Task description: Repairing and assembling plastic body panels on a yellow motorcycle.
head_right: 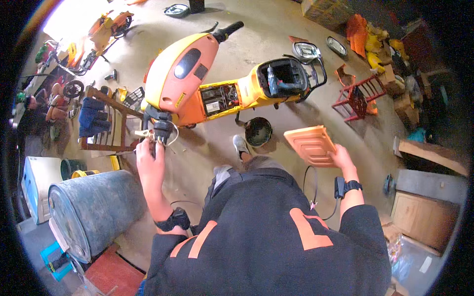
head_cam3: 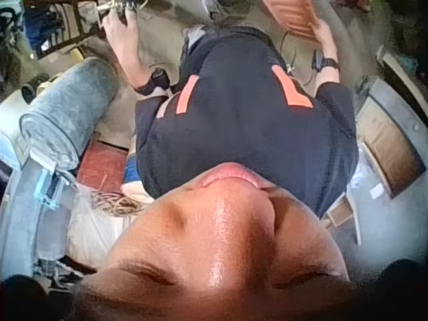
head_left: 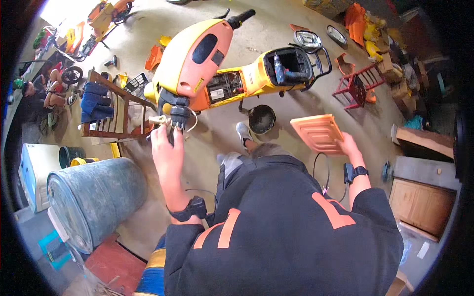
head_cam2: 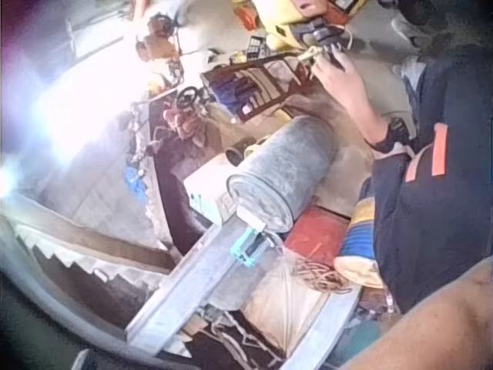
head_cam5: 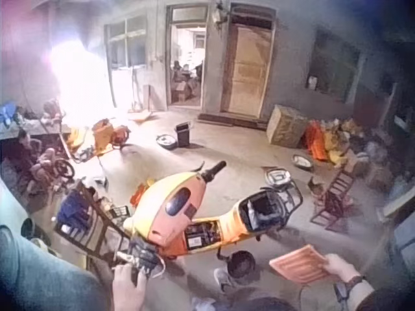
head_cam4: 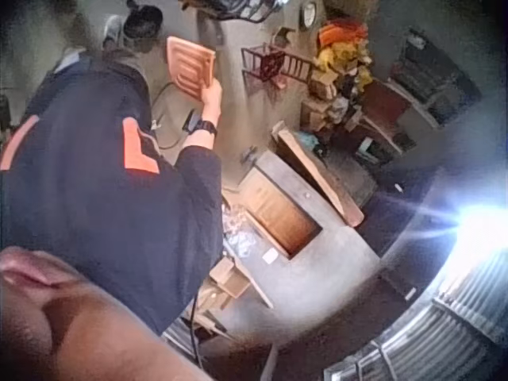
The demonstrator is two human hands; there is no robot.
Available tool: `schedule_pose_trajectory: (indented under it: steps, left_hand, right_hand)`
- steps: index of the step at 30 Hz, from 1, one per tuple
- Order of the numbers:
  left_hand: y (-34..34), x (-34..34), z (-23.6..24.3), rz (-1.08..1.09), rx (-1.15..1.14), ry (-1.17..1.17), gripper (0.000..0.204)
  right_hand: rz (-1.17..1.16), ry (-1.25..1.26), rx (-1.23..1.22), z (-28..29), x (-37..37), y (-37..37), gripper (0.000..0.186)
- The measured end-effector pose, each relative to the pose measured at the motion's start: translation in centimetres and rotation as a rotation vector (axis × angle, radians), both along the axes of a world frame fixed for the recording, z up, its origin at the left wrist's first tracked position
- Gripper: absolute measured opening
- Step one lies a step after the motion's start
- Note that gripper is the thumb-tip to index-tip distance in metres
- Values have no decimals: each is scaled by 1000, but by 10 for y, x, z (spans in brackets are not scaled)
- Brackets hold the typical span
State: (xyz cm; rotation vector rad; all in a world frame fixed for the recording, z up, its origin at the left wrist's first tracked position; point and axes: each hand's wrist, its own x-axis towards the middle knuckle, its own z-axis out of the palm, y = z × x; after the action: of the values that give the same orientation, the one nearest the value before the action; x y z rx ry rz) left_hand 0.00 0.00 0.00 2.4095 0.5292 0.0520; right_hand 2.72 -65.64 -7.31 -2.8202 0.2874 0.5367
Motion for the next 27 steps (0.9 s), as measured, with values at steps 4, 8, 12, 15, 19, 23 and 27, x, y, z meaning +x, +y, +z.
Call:
schedule_pose_trajectory:
  steps: [4, 8, 12, 15, 19, 23, 27]
  left_hand:
    - [-32, 1, 17, 7, 154, 17, 61]
    - [-19, 3, 19, -38, 130, 71, 59]
    - [-21, -1, 21, -63, 140, 58, 59]
    - [-18, -5, 21, -48, 134, 105, 58]
    - [-13, 5, 23, -53, -68, 118, 59]
    - [-14, 8, 23, -47, -85, 76, 59]
    - [-11, -1, 23, 13, -79, 16, 54]
  right_hand:
    - [-101, 166, 34, -10, -68, -8, 25]
    - [-388, 290, 214, -98, -177, -70, 26]
    - [-383, 357, -6, -108, -215, -71, 30]
    - [-474, 368, 185, -113, -210, -68, 22]
    - [-513, 382, 30, -141, -190, -84, 25]
    - [-358, 347, 0, -147, -150, -64, 29]
    - [-218, 138, 250, -126, -94, -23, 28]
